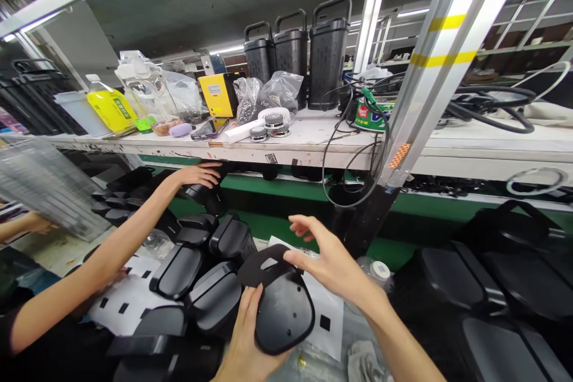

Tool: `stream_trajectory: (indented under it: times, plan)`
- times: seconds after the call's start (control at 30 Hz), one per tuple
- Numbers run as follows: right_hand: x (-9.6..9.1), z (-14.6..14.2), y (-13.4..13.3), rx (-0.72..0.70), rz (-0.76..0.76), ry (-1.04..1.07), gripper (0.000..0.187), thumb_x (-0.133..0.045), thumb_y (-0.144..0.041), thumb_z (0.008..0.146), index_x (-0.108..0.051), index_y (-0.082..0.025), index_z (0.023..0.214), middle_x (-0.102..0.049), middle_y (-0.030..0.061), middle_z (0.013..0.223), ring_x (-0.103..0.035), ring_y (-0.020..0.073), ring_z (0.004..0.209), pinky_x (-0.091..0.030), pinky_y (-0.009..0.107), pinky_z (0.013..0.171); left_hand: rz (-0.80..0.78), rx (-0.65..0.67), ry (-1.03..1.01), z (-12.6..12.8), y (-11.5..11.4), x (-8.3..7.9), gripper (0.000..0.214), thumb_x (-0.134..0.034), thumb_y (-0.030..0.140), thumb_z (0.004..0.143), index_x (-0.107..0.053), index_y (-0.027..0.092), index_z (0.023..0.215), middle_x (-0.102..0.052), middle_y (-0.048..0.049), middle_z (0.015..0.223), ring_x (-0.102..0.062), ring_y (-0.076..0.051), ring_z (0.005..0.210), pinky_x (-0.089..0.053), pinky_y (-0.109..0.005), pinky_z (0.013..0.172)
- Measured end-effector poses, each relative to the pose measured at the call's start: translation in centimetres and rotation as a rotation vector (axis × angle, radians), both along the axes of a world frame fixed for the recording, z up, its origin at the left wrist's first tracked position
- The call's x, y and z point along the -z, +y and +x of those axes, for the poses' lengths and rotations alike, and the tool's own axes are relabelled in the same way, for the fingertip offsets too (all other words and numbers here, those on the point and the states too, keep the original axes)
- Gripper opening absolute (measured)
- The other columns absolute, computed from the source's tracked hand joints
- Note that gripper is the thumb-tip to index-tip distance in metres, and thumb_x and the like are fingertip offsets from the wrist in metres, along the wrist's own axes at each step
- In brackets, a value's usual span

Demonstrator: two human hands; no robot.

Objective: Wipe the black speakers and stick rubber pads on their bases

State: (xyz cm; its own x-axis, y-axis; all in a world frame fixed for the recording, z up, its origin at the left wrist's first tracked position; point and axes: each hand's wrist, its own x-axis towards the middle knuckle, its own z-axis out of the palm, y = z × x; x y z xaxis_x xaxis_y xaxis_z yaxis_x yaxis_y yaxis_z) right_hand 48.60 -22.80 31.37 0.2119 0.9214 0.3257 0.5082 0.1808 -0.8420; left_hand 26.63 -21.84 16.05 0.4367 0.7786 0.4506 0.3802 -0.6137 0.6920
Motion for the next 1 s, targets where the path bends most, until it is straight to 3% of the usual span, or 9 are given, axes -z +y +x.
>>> stream_trajectory:
  times: [0.1,0.17,0.3,0.4,0.5,0.63,0.8,0.9,1.0]
  plan:
    - [1.5,-1.5,-0.4,-0.016,-0.081,0.206,0.026,-0.068,-0.046,0.084,-0.065,-0.023,0.096,-0.065,0.0034,0.089,-0.061,0.0167,0.081,-0.052,0.03,0.075,0.03,0.068,0.031,-0.1,0.3,-0.3,0.124,-0.086,0.01,0.055,-0.015,0.038,0.152,-0.045,-0.0137,0.149,-0.041,-0.045,0.139,-0.049,-0.064,0.104]
    - [1.8,-2.6,-0.9,0.033,-0.08,0.291,0.026,-0.068,-0.047,0.083,-0.064,-0.021,0.083,-0.062,0.002,0.079,-0.058,0.0142,0.071,-0.05,0.026,0.065,0.112,0.136,-0.009,-0.2,0.5,-0.8,0.114,-0.082,0.009,0.062,-0.015,0.034,0.151,-0.039,-0.0165,0.152,-0.036,-0.041,0.143,-0.046,-0.063,0.107]
    - [1.3,-2.5,-3.1,0.3,-0.017,0.451,0.03,-0.077,-0.048,0.074,-0.065,-0.022,0.082,-0.061,0.0009,0.074,-0.053,0.0113,0.059,-0.047,0.022,0.049,0.13,0.17,-0.123,0.0,0.5,-1.9,0.101,-0.084,0.022,0.066,-0.021,0.03,0.144,-0.009,-0.0197,0.162,-0.032,-0.037,0.146,-0.046,-0.057,0.108]
    - [1.0,-0.7,-5.0,0.452,-0.013,0.588,0.036,-0.084,-0.049,0.065,-0.066,-0.021,0.08,-0.06,0.0013,0.073,-0.049,0.0102,0.054,-0.041,0.02,0.039,-0.033,0.115,-0.059,0.1,0.0,-2.3,0.097,-0.091,0.026,0.055,-0.035,0.027,0.134,-0.026,-0.0209,0.157,-0.042,-0.039,0.14,-0.05,-0.056,0.105]
    - [1.3,0.0,-6.8,0.445,-0.173,0.708,0.043,-0.087,-0.052,0.056,-0.065,-0.019,0.072,-0.055,0.0011,0.064,-0.045,0.0099,0.05,-0.035,0.019,0.033,-0.105,0.038,-0.046,0.3,-0.5,-2.5,0.096,-0.09,0.018,0.05,-0.039,0.028,0.131,-0.042,-0.0181,0.149,-0.052,-0.038,0.132,-0.053,-0.053,0.102]
    - [2.4,-1.7,-8.0,0.448,-0.31,0.825,0.046,-0.087,-0.055,0.056,-0.063,-0.018,0.07,-0.051,-0.0009,0.057,-0.041,0.008,0.046,-0.032,0.017,0.032,-0.115,0.155,-0.092,1.1,-0.9,-3.3,0.097,-0.089,0.013,0.049,-0.036,0.03,0.13,-0.04,-0.0165,0.15,-0.053,-0.036,0.132,-0.052,-0.051,0.103]
    - [3.8,-3.6,-7.7,0.475,-0.323,0.823,0.046,-0.087,-0.054,0.055,-0.064,-0.017,0.069,-0.052,-0.0009,0.057,-0.043,0.0075,0.045,-0.034,0.017,0.033,-0.312,0.232,-0.078,1.7,-0.7,-4.3,0.098,-0.086,0.011,0.052,-0.029,0.027,0.131,-0.028,-0.0198,0.155,-0.043,-0.035,0.14,-0.043,-0.058,0.11]
    - [3.9,-3.8,-7.3,0.469,-0.322,0.812,0.044,-0.087,-0.053,0.056,-0.066,-0.017,0.07,-0.055,-0.0001,0.059,-0.043,0.0068,0.043,-0.035,0.018,0.033,-0.472,0.21,-0.07,1.4,-0.5,-4.7,0.113,-0.092,0.021,0.047,-0.025,0.027,0.137,-0.025,-0.0192,0.158,-0.036,-0.037,0.144,-0.035,-0.061,0.114]
    - [3.5,-3.9,-7.0,0.479,-0.319,0.801,0.045,-0.088,-0.052,0.055,-0.067,-0.016,0.07,-0.056,0.0004,0.059,-0.045,0.0078,0.044,-0.037,0.018,0.033,-0.611,0.16,-0.032,1.2,-0.6,-5.0,0.133,-0.093,0.028,0.047,-0.008,0.028,0.148,-0.036,-0.0174,0.154,-0.04,-0.036,0.141,-0.035,-0.061,0.114]
